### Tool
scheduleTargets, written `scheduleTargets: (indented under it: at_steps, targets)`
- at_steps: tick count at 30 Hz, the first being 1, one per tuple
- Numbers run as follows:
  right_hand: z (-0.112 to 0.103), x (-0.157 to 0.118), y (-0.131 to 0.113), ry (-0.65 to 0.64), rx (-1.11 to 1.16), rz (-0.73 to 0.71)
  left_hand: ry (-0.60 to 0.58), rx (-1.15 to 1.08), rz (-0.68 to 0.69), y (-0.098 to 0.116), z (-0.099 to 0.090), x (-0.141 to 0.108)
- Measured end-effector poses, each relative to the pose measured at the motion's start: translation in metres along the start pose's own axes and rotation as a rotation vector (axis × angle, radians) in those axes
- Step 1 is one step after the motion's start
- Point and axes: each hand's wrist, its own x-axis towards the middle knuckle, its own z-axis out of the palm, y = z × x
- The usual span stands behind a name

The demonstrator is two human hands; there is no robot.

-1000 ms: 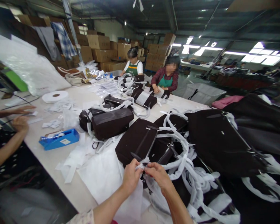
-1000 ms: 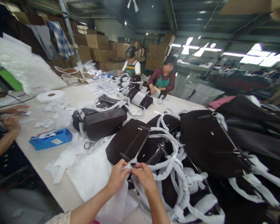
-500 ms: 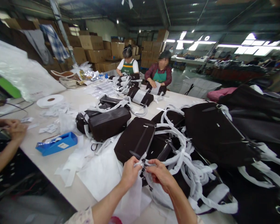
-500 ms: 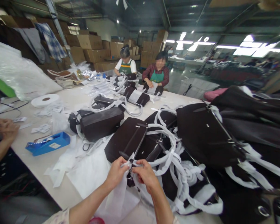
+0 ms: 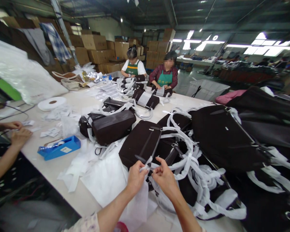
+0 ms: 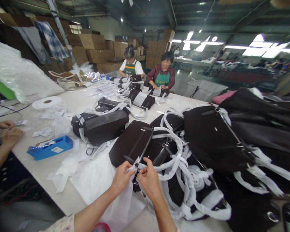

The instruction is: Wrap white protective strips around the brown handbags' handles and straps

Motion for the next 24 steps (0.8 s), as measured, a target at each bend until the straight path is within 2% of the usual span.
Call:
scheduleTargets:
  at_steps: [4,7,9,15,17,19,21,24]
  targets:
    - [-0.004,-0.008,0.0,0.041,-0.332,-0.111,0.005,-0.015,-0.008,0.001,0.0,0.0]
    - [-0.006,-0.016,0.003,-0.017,-0.504,-0.107,-0.01,-0.021,-0.019,0.001,0.0,0.001]
    - [-0.009,-0.021,0.008,-0.058,-0.532,-0.083,-0.024,-0.016,-0.026,0.002,-0.002,0.002]
    - [-0.027,-0.024,0.034,-0.238,-0.303,-0.005,-0.055,0.034,-0.02,0.011,-0.013,0.007]
    - [-0.029,-0.022,0.037,-0.219,-0.146,0.002,-0.06,0.046,-0.018,0.012,-0.016,0.009]
    - [-0.023,-0.019,0.033,-0.139,-0.004,0.001,-0.069,0.04,-0.012,0.012,-0.017,0.011]
    - [-0.012,-0.015,0.026,-0.098,0.106,0.059,-0.084,0.022,-0.012,0.011,-0.017,0.013]
    - [0.005,-0.011,0.016,-0.151,0.242,0.17,-0.106,-0.007,-0.023,0.009,-0.019,0.015]
